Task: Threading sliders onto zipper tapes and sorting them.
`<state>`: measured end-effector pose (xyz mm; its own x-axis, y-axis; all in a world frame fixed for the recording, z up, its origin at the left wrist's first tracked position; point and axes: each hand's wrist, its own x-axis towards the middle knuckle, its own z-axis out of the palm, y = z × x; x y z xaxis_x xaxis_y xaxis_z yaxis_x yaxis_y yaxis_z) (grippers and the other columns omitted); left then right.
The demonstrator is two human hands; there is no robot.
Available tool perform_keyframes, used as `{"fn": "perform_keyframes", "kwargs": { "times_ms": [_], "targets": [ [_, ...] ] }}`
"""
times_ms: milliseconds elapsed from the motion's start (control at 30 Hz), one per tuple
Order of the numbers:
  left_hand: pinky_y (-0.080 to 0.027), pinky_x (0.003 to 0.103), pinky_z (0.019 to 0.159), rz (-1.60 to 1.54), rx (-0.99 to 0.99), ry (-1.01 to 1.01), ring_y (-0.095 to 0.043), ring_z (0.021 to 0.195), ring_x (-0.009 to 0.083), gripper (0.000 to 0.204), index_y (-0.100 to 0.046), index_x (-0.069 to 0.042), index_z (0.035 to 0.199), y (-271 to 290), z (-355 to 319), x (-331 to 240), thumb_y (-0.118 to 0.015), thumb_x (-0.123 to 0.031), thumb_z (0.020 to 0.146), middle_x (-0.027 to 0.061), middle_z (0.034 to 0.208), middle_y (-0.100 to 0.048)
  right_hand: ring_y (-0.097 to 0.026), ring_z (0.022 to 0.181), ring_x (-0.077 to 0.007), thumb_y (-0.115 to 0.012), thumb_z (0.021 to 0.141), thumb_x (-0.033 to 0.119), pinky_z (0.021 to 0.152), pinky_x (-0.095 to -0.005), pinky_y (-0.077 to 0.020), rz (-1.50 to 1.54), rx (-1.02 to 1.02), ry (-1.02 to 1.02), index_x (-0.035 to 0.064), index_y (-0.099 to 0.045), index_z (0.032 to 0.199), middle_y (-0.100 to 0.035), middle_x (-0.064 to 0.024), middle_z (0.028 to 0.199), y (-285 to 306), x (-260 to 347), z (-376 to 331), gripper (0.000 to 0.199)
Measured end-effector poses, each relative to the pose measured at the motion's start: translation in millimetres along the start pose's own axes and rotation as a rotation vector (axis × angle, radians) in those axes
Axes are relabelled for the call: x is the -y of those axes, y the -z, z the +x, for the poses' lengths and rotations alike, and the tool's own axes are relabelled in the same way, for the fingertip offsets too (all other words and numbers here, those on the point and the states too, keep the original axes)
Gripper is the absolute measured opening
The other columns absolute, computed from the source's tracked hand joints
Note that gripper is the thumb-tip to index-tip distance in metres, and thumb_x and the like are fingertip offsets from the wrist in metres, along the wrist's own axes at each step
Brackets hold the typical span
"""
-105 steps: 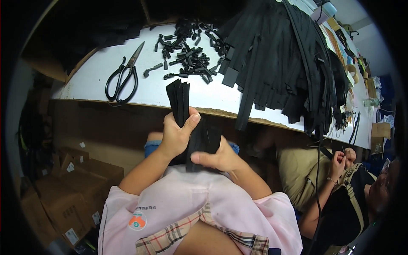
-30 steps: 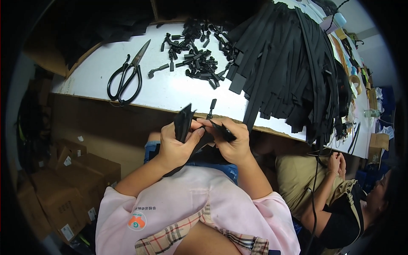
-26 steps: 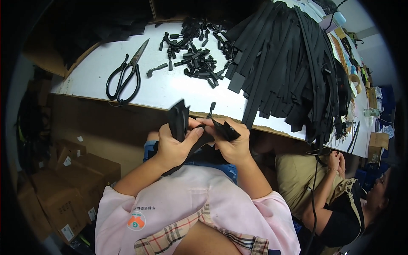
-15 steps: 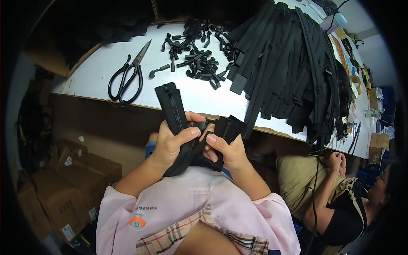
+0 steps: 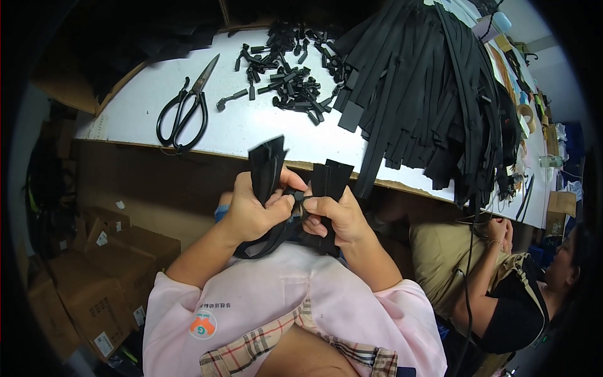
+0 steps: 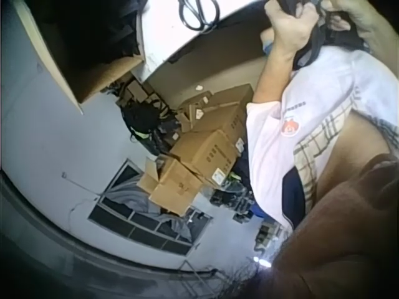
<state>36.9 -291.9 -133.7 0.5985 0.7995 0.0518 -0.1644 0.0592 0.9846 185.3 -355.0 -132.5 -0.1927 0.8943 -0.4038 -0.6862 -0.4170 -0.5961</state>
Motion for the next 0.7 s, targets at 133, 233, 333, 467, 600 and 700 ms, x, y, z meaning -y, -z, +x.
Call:
{"fn": "perform_keyframes", "kwargs": {
  "times_ms": [133,233,333,467,600,700],
  "targets": [
    [-0.031,0.019,0.051,0.078,0.012,0.097,-0.038,0.055,0.004,0.016,-0.054,0.001,0.082,1,-3,-2,-0.056,-0.008,0.068,0.0019,0.069,-0.051,-0.039,0.034,-0.009,-0.055,0.07,0.002,0.033,-0.0215,-0.0305,-0.027,0.002,-0.017,0.0021,-0.049,0.072,-0.044,-0.0025,0.05,3,1,3,0.007],
    [-0.032,0.018,0.051,0.175,0.074,0.083,-0.039,0.056,0.004,0.016,-0.054,0.001,0.082,3,-3,0,-0.057,-0.009,0.069,0.0031,0.073,-0.053,-0.038,0.034,-0.0082,-0.054,0.071,0.002,0.034,-0.0212,-0.0309,0.022,-0.035,0.0,0.0011,-0.049,0.068,-0.043,-0.0013,0.05,-2,1,1,0.006],
    [-0.031,0.017,0.051,0.004,-0.012,0.104,-0.04,0.056,0.0036,0.016,-0.054,0.001,0.083,-5,-2,5,-0.057,-0.007,0.07,0.0036,0.076,-0.054,-0.038,0.04,-0.0069,-0.053,0.072,0.003,0.038,-0.0209,-0.0306,-0.379,-0.237,0.24,-0.0004,-0.048,0.066,-0.042,0.0006,0.052,-10,-8,-1,0.008],
    [-0.03,0.016,0.049,0.07,-0.116,-0.01,-0.036,0.053,0.001,0.017,-0.055,0.001,0.088,-10,-7,7,-0.054,-0.002,0.07,-0.0019,0.069,-0.049,-0.036,0.049,-0.0074,-0.054,0.075,0.005,0.044,-0.0221,-0.0289,-0.614,-0.304,0.628,0.0005,-0.049,0.068,-0.042,0.002,0.055,-6,-28,2,0.01],
    [-0.033,0.018,0.056,0.162,-0.046,0.007,-0.04,0.062,0.0036,0.022,-0.052,0.001,0.094,-7,-7,2,-0.058,-0.007,0.074,0.0025,0.081,-0.052,-0.037,0.047,-0.0063,-0.056,0.077,0.01,0.043,-0.0204,-0.0301,-0.553,-0.174,0.464,0.0015,-0.05,0.07,-0.045,0.0013,0.057,-3,-18,-3,0.012],
    [-0.032,0.018,0.056,0.133,0.076,0.136,-0.04,0.062,0.0037,0.022,-0.052,0.0,0.095,-2,-5,-10,-0.057,-0.006,0.075,0.0018,0.079,-0.051,-0.039,0.044,-0.0054,-0.058,0.079,0.016,0.04,-0.0188,-0.0315,-0.323,-0.125,0.283,0.0022,-0.051,0.075,-0.046,0.0002,0.059,-2,-14,-7,0.016]
  ]
}}
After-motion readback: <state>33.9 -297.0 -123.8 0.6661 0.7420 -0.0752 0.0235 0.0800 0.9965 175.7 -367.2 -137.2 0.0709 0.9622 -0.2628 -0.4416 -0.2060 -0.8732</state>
